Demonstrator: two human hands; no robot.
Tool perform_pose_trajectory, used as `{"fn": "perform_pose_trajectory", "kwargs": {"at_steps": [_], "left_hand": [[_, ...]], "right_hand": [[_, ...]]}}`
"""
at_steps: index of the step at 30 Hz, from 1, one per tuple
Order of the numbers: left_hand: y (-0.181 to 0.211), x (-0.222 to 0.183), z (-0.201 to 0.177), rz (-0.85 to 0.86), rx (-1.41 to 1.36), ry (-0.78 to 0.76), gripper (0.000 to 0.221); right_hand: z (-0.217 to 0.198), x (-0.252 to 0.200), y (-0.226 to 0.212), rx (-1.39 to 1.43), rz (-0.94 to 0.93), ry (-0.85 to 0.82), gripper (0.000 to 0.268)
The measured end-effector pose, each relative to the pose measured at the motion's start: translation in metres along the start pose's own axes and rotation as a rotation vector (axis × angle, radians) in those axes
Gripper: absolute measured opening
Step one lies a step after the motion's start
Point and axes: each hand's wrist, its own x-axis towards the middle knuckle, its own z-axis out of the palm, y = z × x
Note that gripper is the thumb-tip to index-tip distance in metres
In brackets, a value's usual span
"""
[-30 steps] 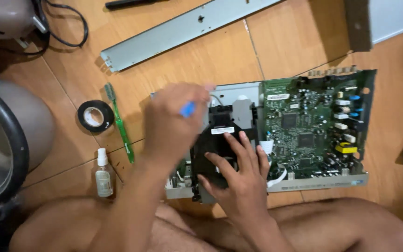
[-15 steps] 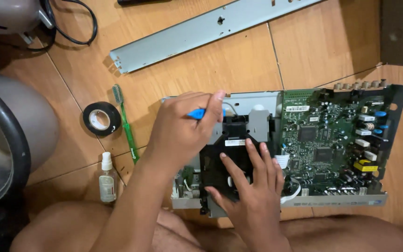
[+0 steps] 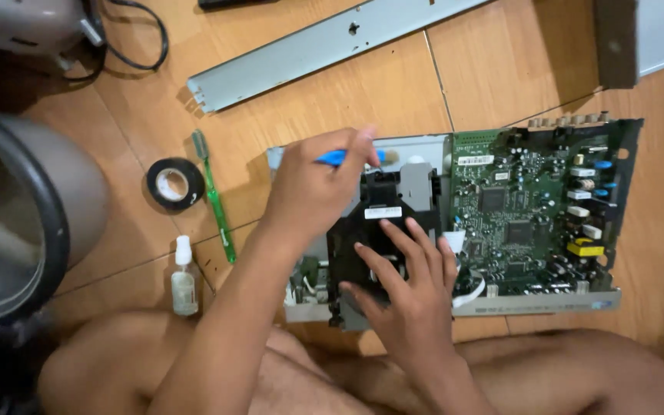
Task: Cleaning and wiping the internal components and chassis of an electronic device using a small tool and a brush.
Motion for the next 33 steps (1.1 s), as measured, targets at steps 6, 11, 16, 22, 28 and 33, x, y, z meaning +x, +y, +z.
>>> {"fn": "perform_pose_trajectory", "kwargs": {"at_steps": [6, 11, 16, 22, 28, 33], "left_hand": [[-0.009, 0.003, -0.011, 0.161, 0.080, 0.138, 0.043], [0.028, -0.037, -0.028, 0.009, -0.196, 0.088, 0.047], [0.020, -0.112, -0.015, 0.075, 0.271, 0.129, 0.046], [0.015, -0.151, 0.000, 0.080, 0.149, 0.222, 0.057], [0.032, -0.199, 0.016, 0.295, 0.234, 0.320, 0.043], [-0.027, -0.217, 0.022, 0.065, 0.278, 0.364, 0.042]], "right_hand": [[-0.026, -0.005, -0.011, 0.136, -0.127, -0.010, 0.030], [-0.048, -0.037, -0.029, 0.235, -0.246, -0.010, 0.021], [-0.047, -0.080, -0.039, 0.404, -0.274, 0.071, 0.021], [-0.009, -0.113, 0.005, 0.439, -0.134, 0.141, 0.026], [-0.026, -0.113, 0.000, 0.427, -0.001, 0.106, 0.029], [-0.013, -0.103, 0.008, 0.465, 0.056, 0.091, 0.044]]}}
